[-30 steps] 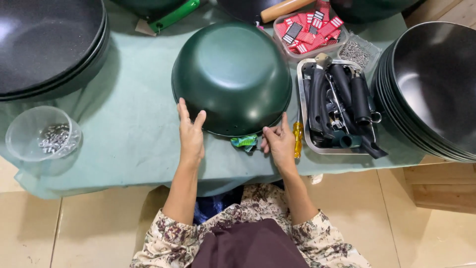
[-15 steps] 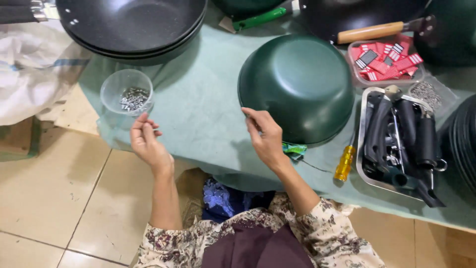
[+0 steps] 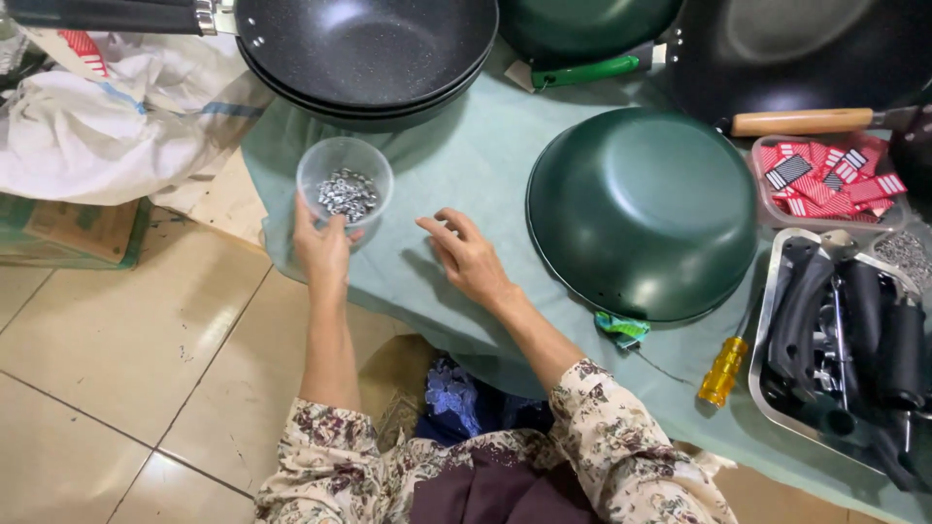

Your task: The person is preparing pans for assembly by wiping them clean and then attaching a metal handle bracket using small screws.

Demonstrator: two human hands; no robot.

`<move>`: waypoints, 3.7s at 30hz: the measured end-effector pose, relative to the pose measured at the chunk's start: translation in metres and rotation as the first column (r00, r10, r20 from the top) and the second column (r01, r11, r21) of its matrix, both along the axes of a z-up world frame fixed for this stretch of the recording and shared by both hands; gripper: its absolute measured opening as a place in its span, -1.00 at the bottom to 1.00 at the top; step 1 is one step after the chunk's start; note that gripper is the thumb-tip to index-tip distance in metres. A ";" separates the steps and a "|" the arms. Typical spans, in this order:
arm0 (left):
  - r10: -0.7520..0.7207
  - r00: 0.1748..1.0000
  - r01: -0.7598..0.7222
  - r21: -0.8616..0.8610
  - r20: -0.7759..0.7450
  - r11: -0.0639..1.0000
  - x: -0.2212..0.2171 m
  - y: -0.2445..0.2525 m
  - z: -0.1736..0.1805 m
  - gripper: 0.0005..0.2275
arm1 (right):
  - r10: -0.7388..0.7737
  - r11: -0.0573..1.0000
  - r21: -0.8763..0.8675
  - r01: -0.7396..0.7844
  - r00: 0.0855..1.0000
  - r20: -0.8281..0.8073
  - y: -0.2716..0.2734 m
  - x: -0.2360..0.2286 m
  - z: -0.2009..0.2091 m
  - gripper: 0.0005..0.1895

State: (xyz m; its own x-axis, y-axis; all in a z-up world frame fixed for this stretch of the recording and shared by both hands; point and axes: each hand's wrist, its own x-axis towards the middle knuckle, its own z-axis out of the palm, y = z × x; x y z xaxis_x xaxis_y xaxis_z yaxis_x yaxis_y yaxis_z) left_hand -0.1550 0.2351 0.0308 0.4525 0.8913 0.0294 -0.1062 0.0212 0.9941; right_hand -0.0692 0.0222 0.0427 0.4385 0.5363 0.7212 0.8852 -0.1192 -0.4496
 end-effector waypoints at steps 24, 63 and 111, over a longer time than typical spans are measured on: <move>-0.212 0.976 0.176 0.422 0.041 0.890 0.013 -0.158 0.016 -0.39 | -0.171 0.982 0.117 0.148 0.958 0.228 -0.051 0.035 0.019 -0.70; -0.339 0.939 0.238 0.600 0.060 0.764 0.015 -0.154 0.005 -0.48 | 0.037 0.988 -0.150 -0.036 0.999 0.002 -0.043 0.047 -0.014 -0.75; -0.434 0.871 0.366 0.288 0.228 0.885 0.007 -0.173 0.046 -0.43 | 0.766 0.636 0.754 0.162 -0.245 -0.594 -0.065 0.045 0.041 -0.40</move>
